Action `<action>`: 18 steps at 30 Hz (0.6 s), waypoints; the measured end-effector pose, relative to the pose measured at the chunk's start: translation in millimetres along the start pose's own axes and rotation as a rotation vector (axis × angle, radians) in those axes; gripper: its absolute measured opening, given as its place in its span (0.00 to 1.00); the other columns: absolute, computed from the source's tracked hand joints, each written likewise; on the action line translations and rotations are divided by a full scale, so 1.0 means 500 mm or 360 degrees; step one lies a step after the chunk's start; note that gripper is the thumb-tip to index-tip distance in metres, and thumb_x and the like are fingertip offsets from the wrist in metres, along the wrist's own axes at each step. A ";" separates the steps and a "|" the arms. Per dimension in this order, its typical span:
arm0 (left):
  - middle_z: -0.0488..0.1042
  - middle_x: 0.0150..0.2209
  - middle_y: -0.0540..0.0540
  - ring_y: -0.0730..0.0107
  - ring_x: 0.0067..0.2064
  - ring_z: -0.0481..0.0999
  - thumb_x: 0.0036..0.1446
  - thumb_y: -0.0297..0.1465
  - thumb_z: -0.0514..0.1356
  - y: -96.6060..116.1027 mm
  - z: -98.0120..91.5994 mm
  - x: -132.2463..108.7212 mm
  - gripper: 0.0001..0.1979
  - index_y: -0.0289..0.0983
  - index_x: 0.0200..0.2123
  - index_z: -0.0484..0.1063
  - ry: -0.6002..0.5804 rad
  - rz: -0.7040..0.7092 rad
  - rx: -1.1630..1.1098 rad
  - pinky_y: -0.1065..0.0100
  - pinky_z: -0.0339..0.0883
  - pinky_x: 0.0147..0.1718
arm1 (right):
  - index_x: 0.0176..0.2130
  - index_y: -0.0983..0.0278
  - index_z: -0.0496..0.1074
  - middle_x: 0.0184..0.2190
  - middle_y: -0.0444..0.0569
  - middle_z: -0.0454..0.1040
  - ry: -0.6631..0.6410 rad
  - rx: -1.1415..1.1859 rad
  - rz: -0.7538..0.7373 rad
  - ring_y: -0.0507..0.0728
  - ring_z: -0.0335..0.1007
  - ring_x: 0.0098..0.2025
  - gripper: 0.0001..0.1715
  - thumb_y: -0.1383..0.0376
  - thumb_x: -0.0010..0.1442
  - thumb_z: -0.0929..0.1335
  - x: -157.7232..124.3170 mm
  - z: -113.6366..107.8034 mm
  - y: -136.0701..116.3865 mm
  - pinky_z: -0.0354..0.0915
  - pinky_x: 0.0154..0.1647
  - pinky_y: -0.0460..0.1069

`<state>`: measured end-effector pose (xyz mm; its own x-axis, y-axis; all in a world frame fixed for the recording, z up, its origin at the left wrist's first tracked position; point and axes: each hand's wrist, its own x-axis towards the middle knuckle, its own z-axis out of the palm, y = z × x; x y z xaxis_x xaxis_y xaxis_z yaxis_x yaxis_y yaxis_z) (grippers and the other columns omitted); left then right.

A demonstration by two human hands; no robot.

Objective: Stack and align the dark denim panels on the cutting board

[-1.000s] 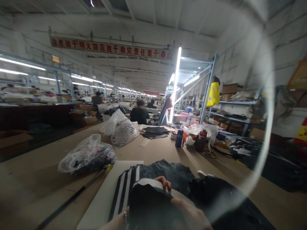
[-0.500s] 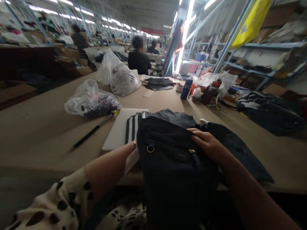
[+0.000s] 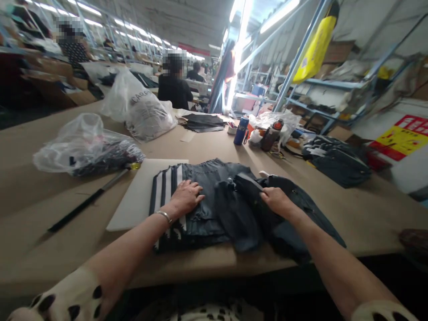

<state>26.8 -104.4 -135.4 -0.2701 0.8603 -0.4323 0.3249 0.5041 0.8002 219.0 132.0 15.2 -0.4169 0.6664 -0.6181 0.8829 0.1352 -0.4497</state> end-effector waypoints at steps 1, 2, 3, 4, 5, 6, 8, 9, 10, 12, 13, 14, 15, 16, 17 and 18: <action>0.72 0.45 0.41 0.46 0.57 0.59 0.51 0.36 0.60 -0.006 0.003 -0.002 0.09 0.38 0.32 0.75 0.0005 0.0049 0.0120 0.47 0.43 0.59 | 0.24 0.66 0.70 0.20 0.42 0.71 -0.0032 0.0003 0.0017 0.50 0.69 0.25 0.19 0.55 0.57 0.67 0.009 -0.005 0.002 0.68 0.33 0.47; 0.72 0.45 0.41 0.47 0.56 0.59 0.52 0.37 0.59 -0.009 0.005 -0.003 0.10 0.38 0.32 0.75 0.0009 0.0088 0.0226 0.47 0.44 0.59 | 0.24 0.65 0.70 0.20 0.43 0.72 -0.0065 0.0023 0.0032 0.51 0.70 0.25 0.18 0.55 0.56 0.67 0.014 -0.012 0.002 0.68 0.32 0.48; 0.72 0.45 0.41 0.47 0.56 0.60 0.53 0.38 0.58 -0.012 0.007 -0.004 0.10 0.38 0.32 0.75 0.0014 0.0118 0.0319 0.48 0.46 0.58 | 0.26 0.65 0.71 0.20 0.44 0.72 -0.0096 0.0055 0.0045 0.53 0.70 0.25 0.18 0.53 0.56 0.66 0.016 -0.021 -0.001 0.68 0.31 0.48; 0.72 0.45 0.42 0.48 0.56 0.60 0.53 0.39 0.58 -0.013 0.007 -0.005 0.11 0.39 0.33 0.75 0.0020 0.0137 0.0401 0.49 0.47 0.58 | 0.28 0.65 0.72 0.21 0.44 0.73 -0.0120 0.0090 0.0055 0.54 0.71 0.25 0.19 0.52 0.55 0.65 0.016 -0.031 -0.005 0.69 0.30 0.48; 0.72 0.46 0.42 0.48 0.56 0.61 0.53 0.39 0.57 -0.013 0.007 -0.005 0.11 0.39 0.33 0.75 0.0026 0.0149 0.0471 0.49 0.48 0.57 | 0.31 0.65 0.72 0.22 0.45 0.74 -0.0141 0.0124 0.0062 0.55 0.72 0.26 0.20 0.51 0.55 0.64 0.012 -0.041 -0.012 0.69 0.30 0.49; 0.72 0.46 0.42 0.48 0.55 0.61 0.54 0.39 0.57 -0.012 0.007 -0.005 0.12 0.39 0.34 0.75 0.0030 0.0156 0.0530 0.50 0.48 0.57 | 0.32 0.65 0.72 0.23 0.45 0.75 -0.0156 0.0145 0.0061 0.56 0.73 0.27 0.21 0.50 0.54 0.64 0.007 -0.052 -0.020 0.69 0.30 0.49; 0.72 0.47 0.43 0.48 0.55 0.62 0.54 0.39 0.57 -0.012 0.007 -0.003 0.12 0.40 0.36 0.76 0.0033 0.0169 0.0617 0.50 0.50 0.57 | 0.31 0.66 0.72 0.23 0.45 0.75 -0.0160 0.0125 0.0021 0.56 0.72 0.28 0.22 0.49 0.52 0.66 -0.008 -0.075 -0.040 0.69 0.29 0.48; 0.72 0.48 0.43 0.48 0.55 0.62 0.54 0.40 0.57 -0.014 0.008 -0.002 0.13 0.40 0.36 0.76 0.0033 0.0176 0.0645 0.51 0.50 0.57 | 0.30 0.66 0.72 0.23 0.45 0.75 -0.0149 0.0088 -0.0016 0.56 0.72 0.28 0.22 0.49 0.52 0.67 -0.017 -0.089 -0.052 0.68 0.27 0.47; 0.72 0.48 0.43 0.48 0.55 0.62 0.54 0.40 0.56 -0.016 0.009 -0.001 0.13 0.40 0.37 0.76 0.0035 0.0184 0.0665 0.51 0.51 0.57 | 0.29 0.66 0.72 0.23 0.44 0.74 -0.0125 0.0043 -0.0060 0.55 0.71 0.27 0.21 0.49 0.51 0.68 -0.027 -0.105 -0.065 0.67 0.26 0.46; 0.72 0.49 0.43 0.47 0.56 0.62 0.54 0.40 0.56 -0.024 0.013 0.003 0.14 0.40 0.37 0.76 0.0040 0.0201 0.0685 0.50 0.51 0.56 | 0.29 0.66 0.72 0.23 0.43 0.74 -0.0040 -0.0026 -0.0143 0.53 0.69 0.25 0.21 0.49 0.51 0.68 -0.046 -0.143 -0.094 0.65 0.23 0.45; 0.71 0.49 0.42 0.46 0.56 0.62 0.54 0.40 0.56 -0.029 0.016 0.006 0.14 0.40 0.38 0.76 0.0044 0.0209 0.0695 0.50 0.51 0.56 | 0.29 0.65 0.72 0.22 0.43 0.73 0.0020 -0.0027 -0.0171 0.52 0.69 0.25 0.20 0.50 0.51 0.69 -0.054 -0.166 -0.109 0.64 0.22 0.44; 0.71 0.50 0.42 0.46 0.56 0.62 0.54 0.41 0.55 -0.034 0.019 0.009 0.15 0.40 0.38 0.76 0.0046 0.0214 0.0710 0.49 0.52 0.56 | 0.29 0.65 0.72 0.22 0.42 0.73 0.0097 -0.0001 -0.0196 0.51 0.68 0.24 0.20 0.50 0.51 0.69 -0.060 -0.191 -0.123 0.63 0.21 0.44; 0.71 0.50 0.42 0.46 0.56 0.62 0.54 0.41 0.55 -0.040 0.022 0.013 0.15 0.40 0.39 0.76 0.0047 0.0215 0.0729 0.49 0.52 0.56 | 0.30 0.64 0.71 0.22 0.42 0.73 0.0191 0.0057 -0.0222 0.51 0.67 0.23 0.19 0.51 0.51 0.69 -0.064 -0.216 -0.135 0.63 0.20 0.43; 0.71 0.50 0.42 0.45 0.56 0.62 0.54 0.41 0.55 -0.044 0.025 0.016 0.16 0.40 0.40 0.76 0.0044 0.0214 0.0752 0.49 0.52 0.56 | 0.30 0.64 0.71 0.22 0.41 0.72 0.0297 0.0132 -0.0245 0.50 0.67 0.22 0.17 0.51 0.51 0.70 -0.065 -0.242 -0.143 0.63 0.20 0.43; 0.71 0.51 0.43 0.45 0.56 0.62 0.54 0.42 0.55 -0.048 0.027 0.020 0.17 0.41 0.40 0.76 0.0036 0.0212 0.0774 0.50 0.52 0.57 | 0.30 0.63 0.71 0.22 0.41 0.72 0.0404 0.0205 -0.0258 0.50 0.67 0.22 0.16 0.52 0.51 0.70 -0.064 -0.267 -0.146 0.64 0.21 0.43; 0.71 0.51 0.43 0.44 0.56 0.61 0.54 0.42 0.54 -0.051 0.029 0.022 0.18 0.41 0.41 0.76 0.0021 0.0207 0.0793 0.50 0.52 0.57 | 0.31 0.62 0.70 0.22 0.41 0.73 0.0502 0.0269 -0.0260 0.50 0.68 0.22 0.16 0.52 0.51 0.69 -0.062 -0.290 -0.142 0.65 0.21 0.43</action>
<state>28.3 -106.6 -166.8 -0.2089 0.9190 -0.3344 0.7482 0.3704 0.5504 200.4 208.1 159.7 -0.4390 0.8422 -0.3131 0.7514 0.1531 -0.6418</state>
